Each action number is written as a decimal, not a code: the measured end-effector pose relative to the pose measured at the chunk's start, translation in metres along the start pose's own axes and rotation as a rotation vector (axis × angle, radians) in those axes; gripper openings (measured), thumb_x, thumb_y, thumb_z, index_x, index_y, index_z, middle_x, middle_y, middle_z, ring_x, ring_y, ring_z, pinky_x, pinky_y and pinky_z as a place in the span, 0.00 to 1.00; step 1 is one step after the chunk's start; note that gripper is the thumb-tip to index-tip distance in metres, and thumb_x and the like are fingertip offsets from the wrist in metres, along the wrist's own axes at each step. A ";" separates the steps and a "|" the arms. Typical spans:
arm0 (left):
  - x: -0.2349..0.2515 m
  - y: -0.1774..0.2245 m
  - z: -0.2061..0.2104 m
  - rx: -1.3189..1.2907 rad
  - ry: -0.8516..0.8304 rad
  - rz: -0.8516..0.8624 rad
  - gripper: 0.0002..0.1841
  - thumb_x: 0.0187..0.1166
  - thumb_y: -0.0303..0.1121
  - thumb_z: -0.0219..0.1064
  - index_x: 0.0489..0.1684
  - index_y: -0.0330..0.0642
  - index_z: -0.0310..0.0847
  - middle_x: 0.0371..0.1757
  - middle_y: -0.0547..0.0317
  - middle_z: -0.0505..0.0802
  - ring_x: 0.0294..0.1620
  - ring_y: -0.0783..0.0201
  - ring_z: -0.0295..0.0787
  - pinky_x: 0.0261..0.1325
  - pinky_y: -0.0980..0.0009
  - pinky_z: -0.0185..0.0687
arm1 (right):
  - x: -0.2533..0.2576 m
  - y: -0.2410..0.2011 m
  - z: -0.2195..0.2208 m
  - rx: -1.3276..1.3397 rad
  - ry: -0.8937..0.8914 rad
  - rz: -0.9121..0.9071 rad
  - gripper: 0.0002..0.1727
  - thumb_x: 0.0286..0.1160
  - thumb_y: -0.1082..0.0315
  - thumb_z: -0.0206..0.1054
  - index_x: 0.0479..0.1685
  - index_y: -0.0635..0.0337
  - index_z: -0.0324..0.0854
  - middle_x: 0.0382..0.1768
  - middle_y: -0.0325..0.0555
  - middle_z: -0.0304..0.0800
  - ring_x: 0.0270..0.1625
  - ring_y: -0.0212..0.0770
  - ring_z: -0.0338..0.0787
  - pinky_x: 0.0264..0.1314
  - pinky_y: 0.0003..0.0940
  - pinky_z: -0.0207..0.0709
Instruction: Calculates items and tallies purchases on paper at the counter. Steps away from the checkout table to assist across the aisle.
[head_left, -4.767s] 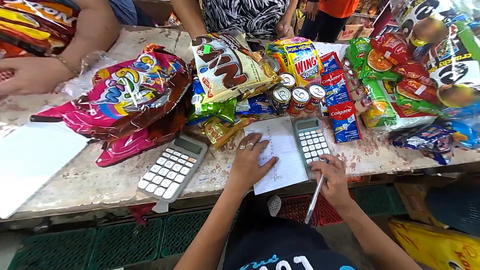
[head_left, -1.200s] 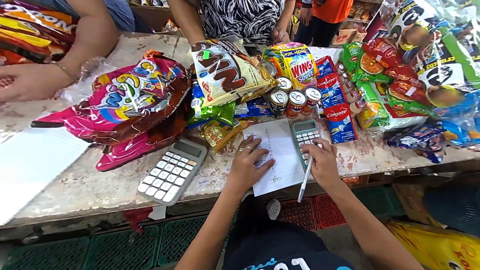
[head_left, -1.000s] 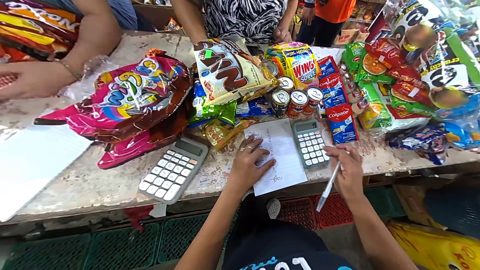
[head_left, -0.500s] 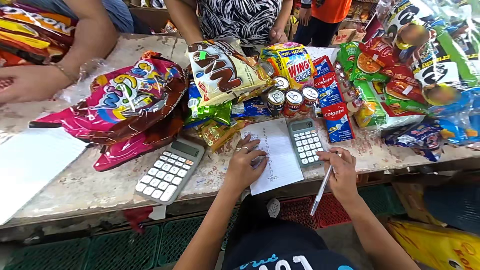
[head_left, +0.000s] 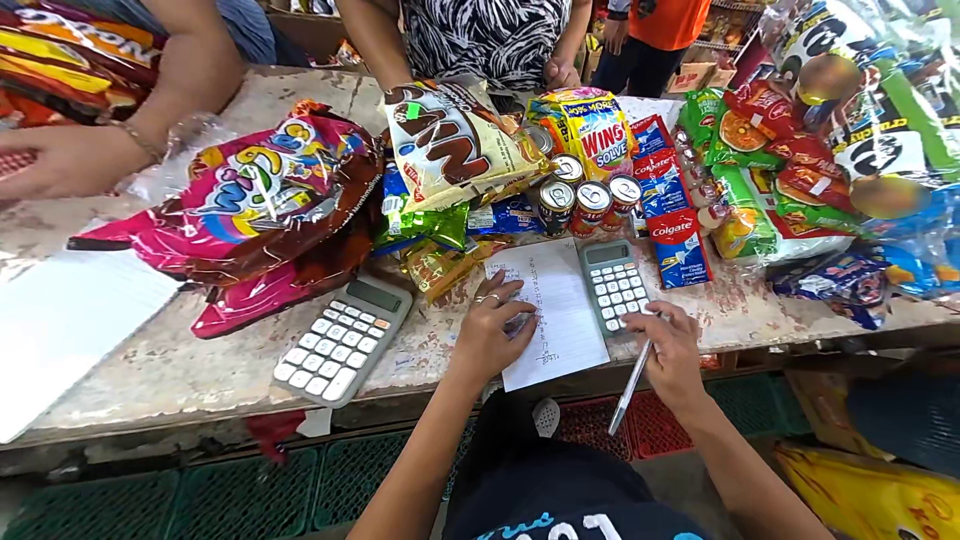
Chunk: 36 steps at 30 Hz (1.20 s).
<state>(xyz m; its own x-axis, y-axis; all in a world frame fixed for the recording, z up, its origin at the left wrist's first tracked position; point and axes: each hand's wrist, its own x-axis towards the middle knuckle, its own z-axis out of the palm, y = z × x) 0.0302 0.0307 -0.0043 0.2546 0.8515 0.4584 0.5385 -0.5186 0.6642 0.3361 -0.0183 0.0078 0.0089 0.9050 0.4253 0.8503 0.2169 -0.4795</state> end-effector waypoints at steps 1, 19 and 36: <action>0.000 0.000 0.000 0.002 0.001 0.001 0.11 0.73 0.40 0.74 0.39 0.43 0.96 0.64 0.41 0.92 0.78 0.36 0.79 0.77 0.43 0.76 | 0.003 0.005 0.001 -0.016 0.033 0.015 0.17 0.74 0.72 0.57 0.44 0.41 0.90 0.49 0.23 0.94 0.66 0.36 0.84 0.73 0.52 0.67; -0.001 -0.001 -0.002 -0.034 -0.014 0.014 0.09 0.70 0.37 0.74 0.33 0.42 0.95 0.63 0.42 0.93 0.79 0.36 0.78 0.81 0.42 0.71 | -0.009 0.034 -0.006 -0.017 0.056 0.100 0.19 0.74 0.74 0.54 0.44 0.40 0.89 0.49 0.22 0.92 0.65 0.34 0.83 0.71 0.50 0.67; -0.002 -0.003 -0.001 -0.031 -0.011 0.019 0.08 0.70 0.37 0.74 0.32 0.43 0.96 0.63 0.42 0.93 0.79 0.37 0.78 0.83 0.41 0.68 | 0.022 -0.013 0.033 -0.067 -0.052 -0.044 0.16 0.74 0.76 0.58 0.44 0.45 0.90 0.47 0.26 0.95 0.65 0.38 0.87 0.70 0.53 0.71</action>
<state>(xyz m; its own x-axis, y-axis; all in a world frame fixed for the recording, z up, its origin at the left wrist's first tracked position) 0.0268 0.0308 -0.0067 0.2734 0.8424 0.4644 0.5086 -0.5363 0.6735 0.3083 0.0109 -0.0021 -0.0551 0.9132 0.4037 0.8824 0.2337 -0.4083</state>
